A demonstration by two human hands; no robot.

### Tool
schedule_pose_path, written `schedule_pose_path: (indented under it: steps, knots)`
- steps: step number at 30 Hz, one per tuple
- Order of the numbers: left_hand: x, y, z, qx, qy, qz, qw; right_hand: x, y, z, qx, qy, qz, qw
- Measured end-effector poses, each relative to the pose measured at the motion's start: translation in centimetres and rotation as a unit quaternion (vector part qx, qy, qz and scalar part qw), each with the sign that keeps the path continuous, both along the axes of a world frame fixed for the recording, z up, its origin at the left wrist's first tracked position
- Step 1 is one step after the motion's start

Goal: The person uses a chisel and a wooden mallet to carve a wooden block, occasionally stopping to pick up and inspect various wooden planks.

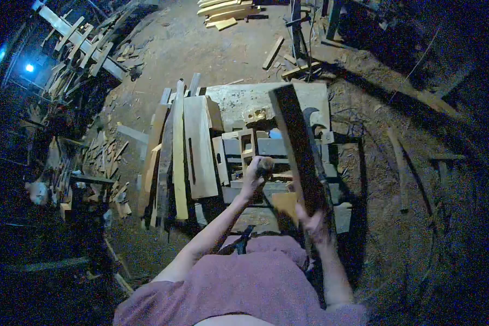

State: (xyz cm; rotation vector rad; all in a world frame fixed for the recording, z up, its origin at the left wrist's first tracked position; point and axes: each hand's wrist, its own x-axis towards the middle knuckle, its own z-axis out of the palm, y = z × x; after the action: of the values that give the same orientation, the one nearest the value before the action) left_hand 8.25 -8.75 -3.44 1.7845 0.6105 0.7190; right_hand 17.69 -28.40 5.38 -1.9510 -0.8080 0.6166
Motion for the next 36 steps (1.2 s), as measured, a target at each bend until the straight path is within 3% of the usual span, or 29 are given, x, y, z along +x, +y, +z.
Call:
schedule_pose_path:
  steps: [1,3,5,7,8,9,11,12,14,15,17,18,21,23,24,25,26,27,28,29,30,32,34,35,36]
  knots:
    - [0.2,-0.1,0.1,0.015,0.002,0.006,1.000,-0.8,-1.0,-0.6,-0.004,0.004,0.035,0.999]
    - [0.1,0.1,-1.3,-0.018,-0.008,-0.014,1.000,-2.6,-1.6,-1.1,-0.069,-0.115,0.053,0.990]
    - [-0.1,-0.5,0.7,-0.059,-0.119,-0.027,0.991,-2.8,-2.0,-1.6,-0.068,-0.115,0.082,0.988]
    - [-0.8,-0.1,-0.2,-0.076,-0.098,-0.025,0.992,-2.5,-1.9,0.9,-0.085,-0.127,0.083,0.985]
    - [-1.1,0.1,-0.7,-0.016,-0.050,-0.023,0.998,-2.4,-1.9,2.6,-0.089,-0.104,0.067,0.988]
    - [-1.1,0.1,-1.1,0.045,-0.008,-0.022,0.999,-2.5,-2.3,1.2,-0.028,-0.144,0.026,0.989]
    - [-0.9,-0.4,-0.9,0.036,-0.009,-0.012,0.999,-3.2,-2.1,1.5,0.122,-0.024,-0.033,0.992]
    - [-0.9,-0.7,0.1,0.026,-0.033,-0.007,0.999,-2.7,-2.2,0.5,0.125,-0.029,-0.032,0.991]
    - [-0.8,-0.4,-0.1,0.029,-0.031,0.000,0.999,-1.6,-2.2,-2.6,0.046,-0.260,0.095,0.960]
    - [-0.7,-0.5,-1.1,0.031,-0.033,0.002,0.999,-1.7,-2.4,-3.0,-0.109,-0.143,0.113,0.977]
    - [-0.4,-0.6,-0.8,-0.094,-0.139,-0.021,0.986,-1.7,-2.4,-2.4,-0.065,-0.121,0.098,0.986]
    - [-1.1,-1.2,-0.9,0.016,-0.094,0.035,0.995,-1.5,-2.4,-2.3,-0.067,-0.119,0.099,0.986]
    - [-1.9,-0.6,-1.7,-0.011,-0.049,0.004,0.999,-0.8,-2.9,-1.0,-0.086,-0.135,0.048,0.986]
    - [-3.5,-1.6,0.6,-0.082,-0.115,0.054,0.989,-0.6,-2.8,0.8,-0.052,-0.016,-0.032,0.998]
    - [-3.9,-1.3,-2.2,0.036,-0.100,0.149,0.983,-0.3,-3.0,0.7,-0.056,-0.064,-0.045,0.995]
    - [-4.9,-0.8,-4.7,-0.079,-0.158,0.187,0.966,0.3,-3.2,-0.1,-0.054,-0.064,-0.051,0.995]
    - [-6.0,-1.3,-2.5,-0.089,-0.137,0.247,0.955,1.0,-3.6,-1.2,-0.035,-0.078,-0.049,0.995]
    - [-7.0,-0.8,-2.0,-0.061,-0.044,0.271,0.960,1.3,-3.8,-1.8,-0.017,-0.094,-0.044,0.994]
    - [-8.9,-0.1,-5.8,0.058,0.105,0.264,0.957,1.3,-3.5,-1.0,-0.014,-0.097,-0.033,0.995]
    - [-10.3,0.4,-9.6,0.175,0.249,0.250,0.919,1.4,-3.3,-1.0,-0.014,-0.097,-0.034,0.995]
    - [-10.0,0.5,-9.0,0.175,0.249,0.250,0.919,1.5,-3.1,-1.1,-0.014,-0.044,-0.019,0.999]
    - [-8.9,0.2,-6.1,-0.048,-0.025,0.312,0.949,1.6,-2.1,-0.8,-0.011,0.009,-0.002,1.000]
    - [-8.2,-0.7,-3.8,-0.060,-0.062,0.308,0.947,1.3,-0.6,0.6,-0.033,-0.103,0.051,0.993]
    - [-8.0,-0.9,-3.4,-0.072,-0.098,0.303,0.945,1.0,0.3,1.5,-0.033,-0.102,0.050,0.993]
    - [-8.5,-0.7,-4.2,-0.019,-0.038,0.282,0.958,0.4,1.3,2.7,-0.044,-0.140,0.081,0.986]
